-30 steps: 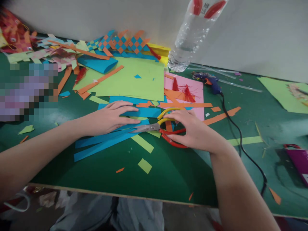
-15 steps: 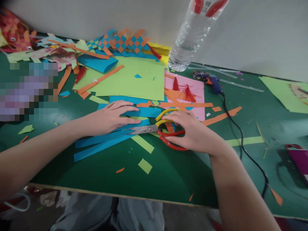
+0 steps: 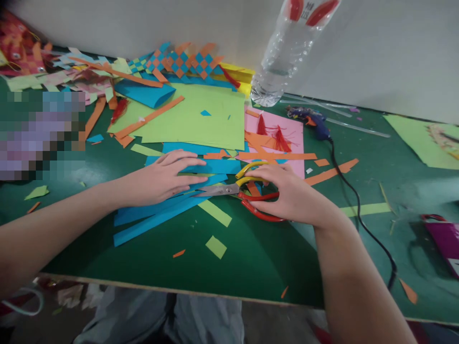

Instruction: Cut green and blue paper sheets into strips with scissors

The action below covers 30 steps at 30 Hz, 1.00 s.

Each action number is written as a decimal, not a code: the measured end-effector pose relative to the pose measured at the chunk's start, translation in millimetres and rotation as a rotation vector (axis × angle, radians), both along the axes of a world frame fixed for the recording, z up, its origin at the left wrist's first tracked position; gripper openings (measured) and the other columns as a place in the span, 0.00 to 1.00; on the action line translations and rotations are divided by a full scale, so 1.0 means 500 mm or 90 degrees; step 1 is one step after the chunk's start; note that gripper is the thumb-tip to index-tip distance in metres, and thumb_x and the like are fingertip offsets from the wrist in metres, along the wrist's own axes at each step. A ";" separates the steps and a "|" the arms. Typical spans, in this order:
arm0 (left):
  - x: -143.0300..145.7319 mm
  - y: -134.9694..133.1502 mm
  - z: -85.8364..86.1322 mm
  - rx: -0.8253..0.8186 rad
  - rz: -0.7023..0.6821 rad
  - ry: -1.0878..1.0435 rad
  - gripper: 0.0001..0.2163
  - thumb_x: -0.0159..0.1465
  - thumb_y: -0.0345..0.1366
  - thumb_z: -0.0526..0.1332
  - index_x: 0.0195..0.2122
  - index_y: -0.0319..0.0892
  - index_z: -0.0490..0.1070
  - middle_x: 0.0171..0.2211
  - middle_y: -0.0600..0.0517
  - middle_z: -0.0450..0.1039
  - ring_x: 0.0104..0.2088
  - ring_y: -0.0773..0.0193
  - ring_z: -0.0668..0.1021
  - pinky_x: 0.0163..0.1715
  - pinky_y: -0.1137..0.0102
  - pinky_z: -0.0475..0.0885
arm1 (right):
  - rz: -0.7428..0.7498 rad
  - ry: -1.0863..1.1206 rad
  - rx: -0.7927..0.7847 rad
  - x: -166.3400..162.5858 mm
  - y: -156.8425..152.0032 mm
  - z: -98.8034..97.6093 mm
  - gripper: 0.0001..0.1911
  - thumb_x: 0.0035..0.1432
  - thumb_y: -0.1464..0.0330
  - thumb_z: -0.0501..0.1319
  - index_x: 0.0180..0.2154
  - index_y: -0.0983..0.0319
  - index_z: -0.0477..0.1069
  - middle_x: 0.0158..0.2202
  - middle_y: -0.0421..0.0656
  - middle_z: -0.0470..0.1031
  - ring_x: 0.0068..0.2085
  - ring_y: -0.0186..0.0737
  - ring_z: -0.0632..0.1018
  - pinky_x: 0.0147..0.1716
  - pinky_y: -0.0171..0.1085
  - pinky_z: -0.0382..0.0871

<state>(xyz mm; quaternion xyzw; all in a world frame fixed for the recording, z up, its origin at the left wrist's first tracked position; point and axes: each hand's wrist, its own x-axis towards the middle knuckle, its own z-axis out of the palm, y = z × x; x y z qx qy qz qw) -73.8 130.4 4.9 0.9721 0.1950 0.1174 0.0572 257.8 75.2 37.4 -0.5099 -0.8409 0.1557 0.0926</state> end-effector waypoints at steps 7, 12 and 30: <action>-0.005 0.001 -0.007 -0.012 0.002 0.013 0.20 0.73 0.28 0.52 0.64 0.45 0.67 0.67 0.41 0.60 0.70 0.45 0.56 0.67 0.45 0.55 | 0.012 0.029 0.018 0.002 0.003 -0.012 0.26 0.56 0.54 0.65 0.55 0.54 0.73 0.55 0.48 0.78 0.53 0.56 0.79 0.54 0.56 0.72; 0.005 0.001 -0.007 -0.019 0.012 0.024 0.21 0.72 0.26 0.52 0.64 0.48 0.67 0.68 0.44 0.60 0.70 0.47 0.57 0.68 0.44 0.54 | 0.025 0.030 0.036 -0.009 0.003 -0.012 0.24 0.57 0.53 0.65 0.54 0.52 0.73 0.55 0.47 0.78 0.54 0.57 0.78 0.55 0.56 0.72; 0.002 0.005 -0.008 -0.035 0.010 0.017 0.27 0.67 0.19 0.52 0.63 0.49 0.69 0.68 0.44 0.60 0.71 0.48 0.57 0.69 0.45 0.53 | 0.047 0.024 0.064 -0.013 0.007 -0.015 0.24 0.60 0.53 0.62 0.56 0.51 0.71 0.56 0.47 0.77 0.58 0.59 0.76 0.59 0.60 0.67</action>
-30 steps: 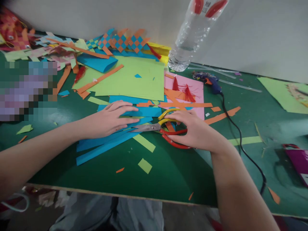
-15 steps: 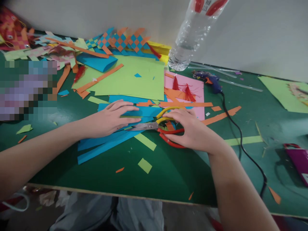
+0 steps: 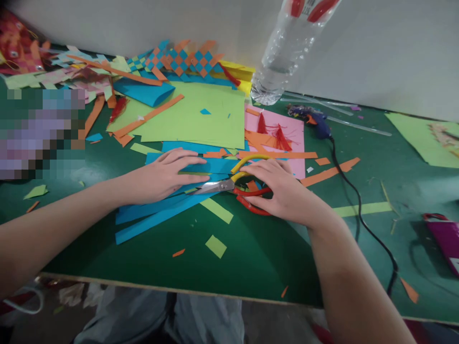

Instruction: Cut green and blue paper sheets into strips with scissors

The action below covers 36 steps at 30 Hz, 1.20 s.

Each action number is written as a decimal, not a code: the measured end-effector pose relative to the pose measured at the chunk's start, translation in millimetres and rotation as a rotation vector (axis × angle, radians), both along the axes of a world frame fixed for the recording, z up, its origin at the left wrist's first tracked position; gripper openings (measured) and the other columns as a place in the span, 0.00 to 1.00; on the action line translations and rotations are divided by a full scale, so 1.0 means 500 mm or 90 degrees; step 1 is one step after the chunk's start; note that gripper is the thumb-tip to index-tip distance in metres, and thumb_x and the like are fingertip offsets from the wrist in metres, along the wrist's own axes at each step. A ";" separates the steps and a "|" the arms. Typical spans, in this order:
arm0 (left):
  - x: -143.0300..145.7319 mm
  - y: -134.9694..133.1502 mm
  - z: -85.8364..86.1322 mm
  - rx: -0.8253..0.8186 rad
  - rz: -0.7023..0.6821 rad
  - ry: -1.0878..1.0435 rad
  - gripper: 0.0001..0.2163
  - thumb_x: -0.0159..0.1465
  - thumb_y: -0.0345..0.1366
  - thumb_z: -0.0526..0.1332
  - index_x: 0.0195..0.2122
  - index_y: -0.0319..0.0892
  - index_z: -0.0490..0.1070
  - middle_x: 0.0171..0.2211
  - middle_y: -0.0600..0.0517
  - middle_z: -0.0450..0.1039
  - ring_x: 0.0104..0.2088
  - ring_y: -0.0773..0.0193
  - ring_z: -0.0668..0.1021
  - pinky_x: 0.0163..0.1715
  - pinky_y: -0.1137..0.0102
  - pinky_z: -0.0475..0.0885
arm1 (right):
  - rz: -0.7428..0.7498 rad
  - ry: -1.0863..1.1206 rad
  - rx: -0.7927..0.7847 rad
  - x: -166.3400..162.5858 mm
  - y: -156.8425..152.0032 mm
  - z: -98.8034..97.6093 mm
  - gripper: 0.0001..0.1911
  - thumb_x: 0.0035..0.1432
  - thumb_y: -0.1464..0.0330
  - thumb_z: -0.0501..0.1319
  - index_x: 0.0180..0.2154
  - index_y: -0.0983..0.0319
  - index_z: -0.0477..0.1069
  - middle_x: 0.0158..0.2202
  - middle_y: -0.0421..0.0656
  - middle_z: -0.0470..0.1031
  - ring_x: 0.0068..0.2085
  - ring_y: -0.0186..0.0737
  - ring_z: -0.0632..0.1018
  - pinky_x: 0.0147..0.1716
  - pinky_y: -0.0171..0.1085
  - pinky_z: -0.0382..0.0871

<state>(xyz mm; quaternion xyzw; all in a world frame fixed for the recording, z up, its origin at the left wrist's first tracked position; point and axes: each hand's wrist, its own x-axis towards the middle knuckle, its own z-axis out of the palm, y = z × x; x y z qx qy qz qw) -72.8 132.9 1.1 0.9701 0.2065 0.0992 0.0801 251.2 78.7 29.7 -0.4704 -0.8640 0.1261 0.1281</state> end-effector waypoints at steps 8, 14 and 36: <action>0.001 0.000 0.002 0.011 0.003 0.019 0.27 0.67 0.20 0.50 0.64 0.51 0.68 0.68 0.44 0.59 0.70 0.47 0.57 0.67 0.44 0.56 | -0.014 0.000 -0.013 0.002 -0.001 -0.003 0.25 0.59 0.52 0.62 0.57 0.50 0.72 0.54 0.48 0.77 0.56 0.61 0.76 0.57 0.61 0.68; 0.016 -0.006 0.001 0.029 0.003 0.011 0.25 0.69 0.21 0.50 0.64 0.48 0.67 0.68 0.43 0.59 0.70 0.45 0.58 0.67 0.44 0.56 | -0.026 0.000 -0.002 0.005 -0.003 0.007 0.24 0.58 0.52 0.63 0.55 0.49 0.73 0.52 0.46 0.79 0.54 0.60 0.78 0.56 0.61 0.69; 0.009 0.002 0.003 0.046 -0.033 -0.037 0.15 0.75 0.37 0.55 0.59 0.48 0.73 0.65 0.44 0.64 0.67 0.47 0.63 0.65 0.46 0.58 | -0.082 0.003 -0.043 0.038 -0.001 0.013 0.27 0.52 0.54 0.65 0.52 0.58 0.75 0.55 0.52 0.78 0.55 0.61 0.78 0.54 0.61 0.71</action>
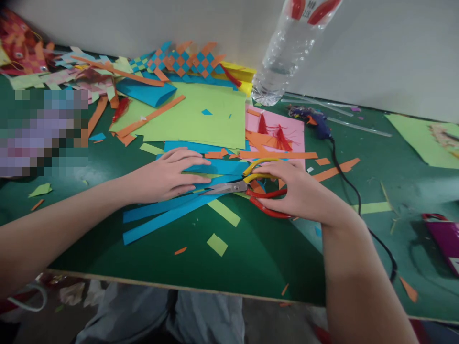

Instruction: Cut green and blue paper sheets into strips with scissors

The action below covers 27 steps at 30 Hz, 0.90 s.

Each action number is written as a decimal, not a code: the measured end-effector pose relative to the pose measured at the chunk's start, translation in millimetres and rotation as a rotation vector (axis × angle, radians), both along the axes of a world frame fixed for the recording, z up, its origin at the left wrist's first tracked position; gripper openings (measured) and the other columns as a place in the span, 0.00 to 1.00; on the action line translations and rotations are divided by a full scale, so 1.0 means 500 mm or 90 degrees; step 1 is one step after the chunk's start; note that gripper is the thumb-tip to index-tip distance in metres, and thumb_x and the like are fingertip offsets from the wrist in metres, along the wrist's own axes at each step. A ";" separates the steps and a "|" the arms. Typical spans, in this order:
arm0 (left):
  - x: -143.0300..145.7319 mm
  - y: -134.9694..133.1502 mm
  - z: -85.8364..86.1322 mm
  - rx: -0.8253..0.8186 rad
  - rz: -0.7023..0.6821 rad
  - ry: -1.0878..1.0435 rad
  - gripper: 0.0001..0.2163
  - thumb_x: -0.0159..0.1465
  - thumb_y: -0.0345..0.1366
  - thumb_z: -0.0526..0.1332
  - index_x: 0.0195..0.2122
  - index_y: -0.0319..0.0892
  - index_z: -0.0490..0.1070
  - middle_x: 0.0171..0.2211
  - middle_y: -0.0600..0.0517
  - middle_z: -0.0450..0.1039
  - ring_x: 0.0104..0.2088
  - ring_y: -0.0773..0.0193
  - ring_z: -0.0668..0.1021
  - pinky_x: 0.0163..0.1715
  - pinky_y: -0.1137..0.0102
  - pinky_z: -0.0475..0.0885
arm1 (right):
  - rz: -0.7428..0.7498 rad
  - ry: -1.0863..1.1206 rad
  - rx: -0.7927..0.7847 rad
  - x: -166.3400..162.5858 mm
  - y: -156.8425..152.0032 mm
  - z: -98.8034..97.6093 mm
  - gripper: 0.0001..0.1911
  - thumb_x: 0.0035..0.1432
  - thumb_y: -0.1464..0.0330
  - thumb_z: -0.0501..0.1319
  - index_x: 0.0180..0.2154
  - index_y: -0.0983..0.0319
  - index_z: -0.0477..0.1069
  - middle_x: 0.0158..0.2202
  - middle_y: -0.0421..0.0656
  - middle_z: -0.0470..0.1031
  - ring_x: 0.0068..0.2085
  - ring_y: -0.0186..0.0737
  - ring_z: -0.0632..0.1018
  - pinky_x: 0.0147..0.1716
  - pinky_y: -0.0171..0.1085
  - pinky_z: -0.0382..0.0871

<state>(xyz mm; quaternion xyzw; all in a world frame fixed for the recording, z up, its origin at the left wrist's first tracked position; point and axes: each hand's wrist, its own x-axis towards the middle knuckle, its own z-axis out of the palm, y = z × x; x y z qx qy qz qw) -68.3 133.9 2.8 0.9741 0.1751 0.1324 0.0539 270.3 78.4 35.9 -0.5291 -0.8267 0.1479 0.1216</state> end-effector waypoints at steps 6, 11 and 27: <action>0.001 -0.001 -0.001 0.002 0.006 0.026 0.16 0.75 0.39 0.54 0.61 0.48 0.70 0.66 0.44 0.63 0.67 0.48 0.63 0.66 0.45 0.56 | 0.022 -0.011 0.032 0.000 0.000 -0.008 0.27 0.54 0.50 0.64 0.53 0.55 0.74 0.53 0.50 0.79 0.54 0.62 0.78 0.56 0.63 0.69; 0.002 -0.004 0.000 0.005 0.017 0.046 0.17 0.75 0.36 0.53 0.64 0.49 0.67 0.66 0.45 0.63 0.67 0.49 0.62 0.67 0.47 0.56 | 0.047 -0.027 0.039 -0.004 0.004 -0.015 0.25 0.55 0.52 0.64 0.53 0.53 0.74 0.53 0.47 0.80 0.53 0.60 0.79 0.56 0.61 0.69; 0.000 -0.006 -0.003 -0.012 0.027 0.060 0.19 0.74 0.32 0.55 0.64 0.50 0.68 0.69 0.46 0.60 0.71 0.51 0.57 0.69 0.46 0.53 | 0.030 -0.031 0.024 -0.002 0.002 -0.010 0.27 0.58 0.53 0.63 0.55 0.59 0.75 0.55 0.53 0.79 0.55 0.62 0.77 0.55 0.62 0.70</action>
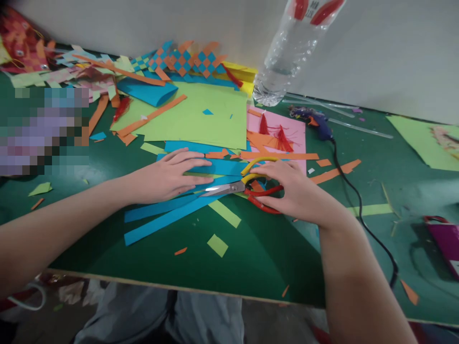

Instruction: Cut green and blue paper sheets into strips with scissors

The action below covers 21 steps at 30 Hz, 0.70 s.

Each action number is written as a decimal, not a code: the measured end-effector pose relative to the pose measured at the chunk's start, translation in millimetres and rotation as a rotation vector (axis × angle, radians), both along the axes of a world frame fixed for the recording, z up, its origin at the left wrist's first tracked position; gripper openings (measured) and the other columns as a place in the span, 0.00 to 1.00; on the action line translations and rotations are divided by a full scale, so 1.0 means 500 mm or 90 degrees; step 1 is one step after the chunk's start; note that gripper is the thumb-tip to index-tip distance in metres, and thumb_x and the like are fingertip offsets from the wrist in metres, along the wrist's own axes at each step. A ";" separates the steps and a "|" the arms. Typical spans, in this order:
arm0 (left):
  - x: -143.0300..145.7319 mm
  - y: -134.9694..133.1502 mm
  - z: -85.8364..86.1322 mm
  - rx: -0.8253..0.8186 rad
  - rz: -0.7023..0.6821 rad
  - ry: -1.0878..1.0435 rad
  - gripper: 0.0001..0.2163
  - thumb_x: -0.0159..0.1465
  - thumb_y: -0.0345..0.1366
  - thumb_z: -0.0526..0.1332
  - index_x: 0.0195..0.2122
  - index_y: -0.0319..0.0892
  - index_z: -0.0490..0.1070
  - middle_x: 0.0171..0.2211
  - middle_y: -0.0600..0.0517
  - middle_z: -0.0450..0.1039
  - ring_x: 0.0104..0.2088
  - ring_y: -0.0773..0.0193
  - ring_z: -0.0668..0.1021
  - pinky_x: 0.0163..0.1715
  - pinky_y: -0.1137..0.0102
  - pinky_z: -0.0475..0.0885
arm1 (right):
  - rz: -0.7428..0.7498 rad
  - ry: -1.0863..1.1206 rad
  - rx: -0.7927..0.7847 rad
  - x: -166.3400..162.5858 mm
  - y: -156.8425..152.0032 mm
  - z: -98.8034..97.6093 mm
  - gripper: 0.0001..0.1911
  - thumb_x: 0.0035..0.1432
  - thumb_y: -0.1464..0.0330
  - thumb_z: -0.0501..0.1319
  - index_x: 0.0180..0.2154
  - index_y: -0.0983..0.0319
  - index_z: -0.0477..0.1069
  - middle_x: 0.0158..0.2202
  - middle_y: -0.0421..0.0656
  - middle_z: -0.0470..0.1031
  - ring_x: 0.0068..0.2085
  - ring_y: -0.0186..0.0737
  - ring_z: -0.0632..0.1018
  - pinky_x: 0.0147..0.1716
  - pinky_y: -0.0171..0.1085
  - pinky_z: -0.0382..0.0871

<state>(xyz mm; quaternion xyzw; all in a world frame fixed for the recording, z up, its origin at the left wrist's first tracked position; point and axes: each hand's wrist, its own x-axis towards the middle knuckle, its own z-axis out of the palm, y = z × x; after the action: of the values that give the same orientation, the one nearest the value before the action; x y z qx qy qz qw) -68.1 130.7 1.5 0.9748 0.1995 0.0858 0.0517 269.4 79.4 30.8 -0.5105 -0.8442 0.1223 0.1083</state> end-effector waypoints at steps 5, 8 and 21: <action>0.003 -0.001 0.000 0.019 0.019 -0.022 0.19 0.73 0.31 0.55 0.63 0.51 0.69 0.68 0.46 0.61 0.70 0.50 0.59 0.68 0.47 0.55 | 0.004 -0.003 0.001 -0.014 -0.004 0.004 0.25 0.57 0.52 0.64 0.54 0.53 0.75 0.53 0.47 0.80 0.53 0.59 0.79 0.56 0.60 0.69; 0.006 0.000 0.000 0.033 0.023 -0.030 0.17 0.74 0.32 0.54 0.61 0.50 0.71 0.67 0.45 0.62 0.70 0.49 0.60 0.67 0.47 0.57 | 0.011 0.004 0.001 -0.024 -0.006 0.005 0.24 0.57 0.51 0.64 0.54 0.51 0.74 0.53 0.46 0.80 0.52 0.58 0.79 0.55 0.59 0.70; 0.005 0.002 -0.003 0.012 0.024 -0.022 0.19 0.73 0.29 0.53 0.62 0.52 0.70 0.68 0.44 0.60 0.70 0.47 0.59 0.66 0.47 0.59 | 0.044 -0.003 0.002 -0.031 -0.010 0.007 0.23 0.60 0.54 0.63 0.55 0.50 0.72 0.55 0.46 0.78 0.54 0.58 0.78 0.53 0.58 0.70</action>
<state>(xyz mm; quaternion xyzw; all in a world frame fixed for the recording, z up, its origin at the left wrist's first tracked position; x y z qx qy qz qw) -65.8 131.9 0.1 0.9696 0.2164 0.1057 0.0443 254.0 74.4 34.4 -0.4812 -0.8618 0.1231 0.1029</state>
